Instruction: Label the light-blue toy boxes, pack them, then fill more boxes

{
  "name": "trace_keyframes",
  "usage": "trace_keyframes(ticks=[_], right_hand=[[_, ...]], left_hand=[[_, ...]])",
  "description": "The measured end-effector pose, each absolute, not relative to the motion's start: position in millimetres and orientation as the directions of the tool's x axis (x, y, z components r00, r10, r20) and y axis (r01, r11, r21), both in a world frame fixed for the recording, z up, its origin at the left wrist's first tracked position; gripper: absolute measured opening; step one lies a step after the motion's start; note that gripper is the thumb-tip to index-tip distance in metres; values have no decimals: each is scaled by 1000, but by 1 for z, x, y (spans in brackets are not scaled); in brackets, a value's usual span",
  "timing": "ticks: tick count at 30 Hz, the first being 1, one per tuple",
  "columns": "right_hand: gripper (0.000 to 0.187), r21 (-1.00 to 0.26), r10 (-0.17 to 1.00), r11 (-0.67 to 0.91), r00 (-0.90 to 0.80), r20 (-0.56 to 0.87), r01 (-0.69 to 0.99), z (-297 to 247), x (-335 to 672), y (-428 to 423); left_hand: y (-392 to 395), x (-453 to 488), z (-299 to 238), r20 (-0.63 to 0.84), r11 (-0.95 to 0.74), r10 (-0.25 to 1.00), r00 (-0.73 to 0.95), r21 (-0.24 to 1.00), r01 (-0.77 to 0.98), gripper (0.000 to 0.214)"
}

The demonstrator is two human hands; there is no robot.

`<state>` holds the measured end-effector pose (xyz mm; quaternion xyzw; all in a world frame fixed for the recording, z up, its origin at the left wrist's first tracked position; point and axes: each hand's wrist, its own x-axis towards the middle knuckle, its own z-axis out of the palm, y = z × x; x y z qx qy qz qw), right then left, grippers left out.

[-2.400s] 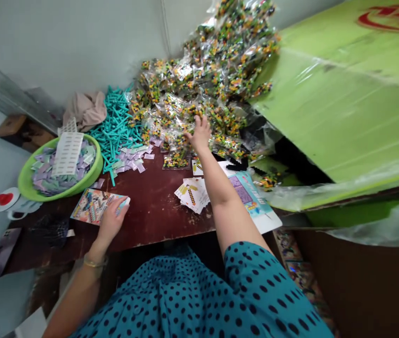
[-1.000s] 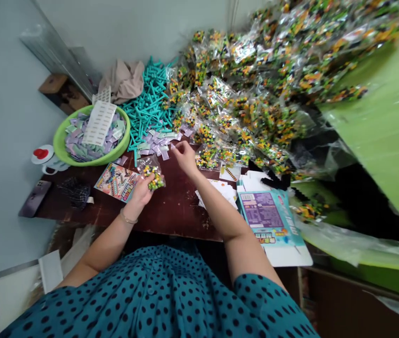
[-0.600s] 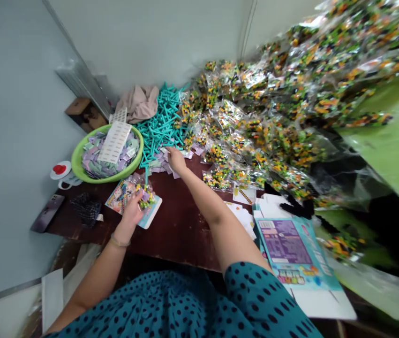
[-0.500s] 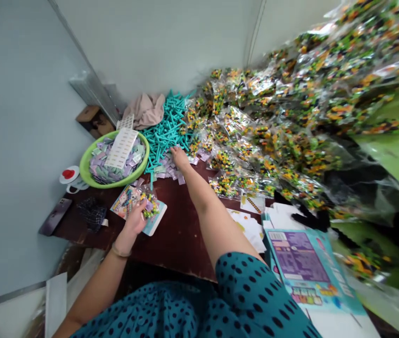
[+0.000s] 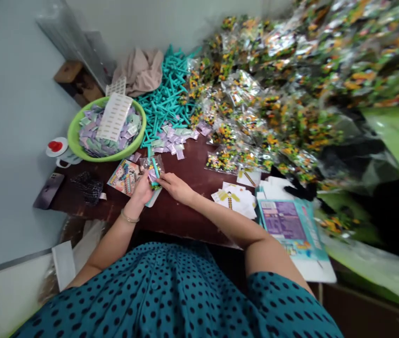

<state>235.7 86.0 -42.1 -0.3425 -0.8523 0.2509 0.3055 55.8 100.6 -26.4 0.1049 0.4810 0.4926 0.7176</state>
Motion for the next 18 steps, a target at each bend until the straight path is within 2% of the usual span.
trace_keyframes(ticks=[4,10,12,14,16,17,18], right_hand=[[45,-627,791,582,-537,292,517,-41,252,52],[45,-520,812,571,-529,245,635,-16,279,15],[40,-495,852,514,-482,203,700,-3,306,15],[38,-483,938,345,-311,152,805,11,359,17],[42,-451,995,33,12,96,892,22,436,13],[44,-428,983,-111,161,83,897,25,478,6],[42,-353,913,-365,406,47,862,24,520,-3]], left_hand=[[83,81,-25,-546,513,828,125,651,-559,22],[61,110,-27,-532,567,821,205,722,-395,23],[56,120,-29,-540,597,802,255,725,-344,27],[51,128,-30,-547,623,780,304,727,-290,29],[47,132,-31,-560,639,764,321,728,-250,28],[46,133,-30,-570,644,759,315,726,-239,26],[46,133,-30,-580,649,756,304,723,-234,25]])
